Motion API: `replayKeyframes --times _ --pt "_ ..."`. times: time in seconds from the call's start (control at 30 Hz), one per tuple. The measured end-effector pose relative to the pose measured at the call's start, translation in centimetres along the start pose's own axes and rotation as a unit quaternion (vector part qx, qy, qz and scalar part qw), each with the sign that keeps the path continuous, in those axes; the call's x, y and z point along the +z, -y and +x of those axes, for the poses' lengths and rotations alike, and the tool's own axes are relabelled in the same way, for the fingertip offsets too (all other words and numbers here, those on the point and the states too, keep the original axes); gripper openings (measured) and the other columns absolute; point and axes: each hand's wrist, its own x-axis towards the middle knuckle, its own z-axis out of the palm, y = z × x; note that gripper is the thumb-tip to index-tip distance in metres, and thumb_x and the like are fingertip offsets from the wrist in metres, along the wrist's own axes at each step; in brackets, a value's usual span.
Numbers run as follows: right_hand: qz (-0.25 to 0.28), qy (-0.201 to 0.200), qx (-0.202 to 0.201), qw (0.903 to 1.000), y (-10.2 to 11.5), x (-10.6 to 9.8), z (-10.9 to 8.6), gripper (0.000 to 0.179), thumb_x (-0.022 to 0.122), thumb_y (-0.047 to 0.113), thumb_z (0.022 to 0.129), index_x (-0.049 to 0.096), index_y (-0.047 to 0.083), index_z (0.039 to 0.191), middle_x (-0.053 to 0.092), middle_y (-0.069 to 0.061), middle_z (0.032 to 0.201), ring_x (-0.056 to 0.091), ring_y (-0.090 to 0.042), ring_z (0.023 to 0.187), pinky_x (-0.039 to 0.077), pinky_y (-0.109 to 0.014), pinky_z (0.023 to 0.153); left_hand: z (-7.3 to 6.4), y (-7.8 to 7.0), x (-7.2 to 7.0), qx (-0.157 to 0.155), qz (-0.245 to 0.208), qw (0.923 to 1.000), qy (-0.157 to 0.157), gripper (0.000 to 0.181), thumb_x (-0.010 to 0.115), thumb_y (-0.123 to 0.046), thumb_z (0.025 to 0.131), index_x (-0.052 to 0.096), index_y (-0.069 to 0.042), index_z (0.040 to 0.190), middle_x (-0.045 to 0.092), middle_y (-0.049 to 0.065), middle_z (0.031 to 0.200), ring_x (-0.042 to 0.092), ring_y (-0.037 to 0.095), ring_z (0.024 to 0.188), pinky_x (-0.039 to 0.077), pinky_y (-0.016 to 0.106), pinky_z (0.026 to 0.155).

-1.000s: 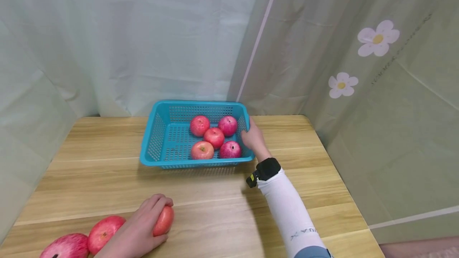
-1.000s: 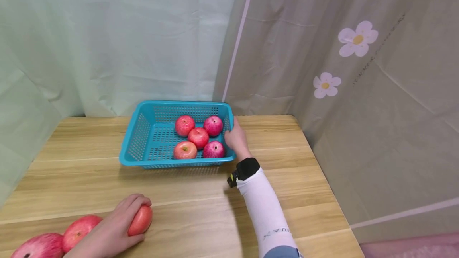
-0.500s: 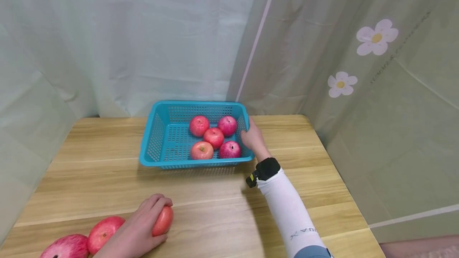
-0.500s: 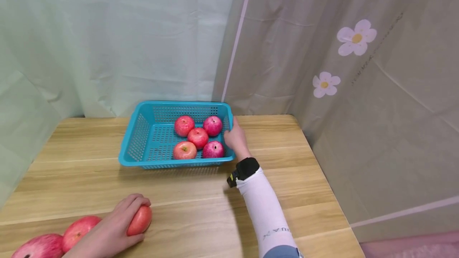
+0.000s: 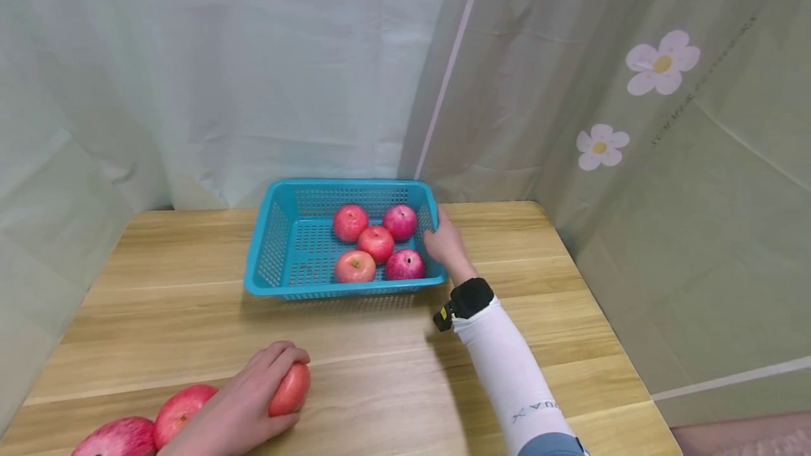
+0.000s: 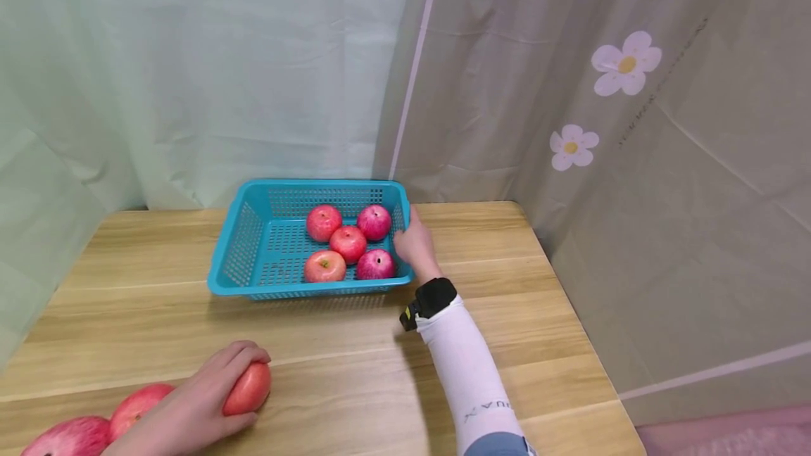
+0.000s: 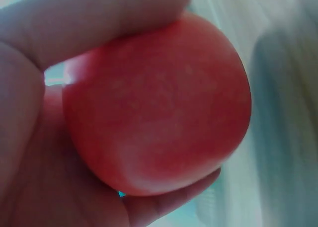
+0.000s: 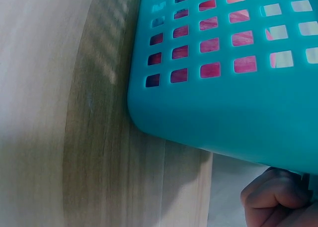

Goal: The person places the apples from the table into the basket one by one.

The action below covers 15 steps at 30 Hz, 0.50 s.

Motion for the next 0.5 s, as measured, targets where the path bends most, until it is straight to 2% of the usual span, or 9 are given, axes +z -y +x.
replayKeyframes --times 0.07,0.17,0.33,0.5 --pt "0.001 0.001 0.002 1.0 0.0 0.0 0.0 0.063 0.056 0.012 0.106 0.036 0.015 0.165 0.056 -0.022 0.152 0.055 -0.043 0.138 0.049 -0.065 0.105 0.2 -0.3 -0.5 -0.008 -0.019 0.9996 0.017 0.069 0.095 -0.032 0.08 0.058 -0.022 0.138 0.053 -0.003 0.138 0.053 0.021 0.119 0.058 0.035 0.081" --pt "0.003 0.0 0.004 1.0 -0.1 0.1 0.0 0.063 0.057 0.012 0.106 0.036 0.015 0.165 0.056 -0.022 0.152 0.055 -0.044 0.138 0.049 -0.065 0.104 0.3 -0.9 -1.2 -0.005 -0.026 0.9994 0.021 0.069 0.094 -0.033 0.082 0.058 -0.023 0.139 0.051 -0.004 0.14 0.052 0.02 0.12 0.058 0.034 0.082" --pt "-0.001 0.003 0.009 1.0 -0.1 0.1 0.1 0.064 0.056 0.014 0.106 0.035 0.017 0.167 0.055 -0.021 0.153 0.055 -0.043 0.138 0.049 -0.065 0.104 0.3 -1.7 -2.1 0.042 -0.006 0.999 -0.013 0.068 0.095 -0.028 0.081 0.058 -0.026 0.138 0.052 -0.007 0.138 0.053 0.018 0.118 0.058 0.034 0.087" --pt "0.003 0.004 0.009 0.9999 -0.1 0.1 0.1 0.065 0.056 0.014 0.107 0.034 0.018 0.167 0.054 -0.02 0.155 0.054 -0.043 0.139 0.049 -0.065 0.104 0.4 -2.2 -3.4 0.05 -0.021 0.9982 -0.028 0.07 0.096 -0.025 0.08 0.055 -0.034 0.136 0.052 -0.011 0.134 0.054 0.015 0.113 0.058 0.031 0.081"
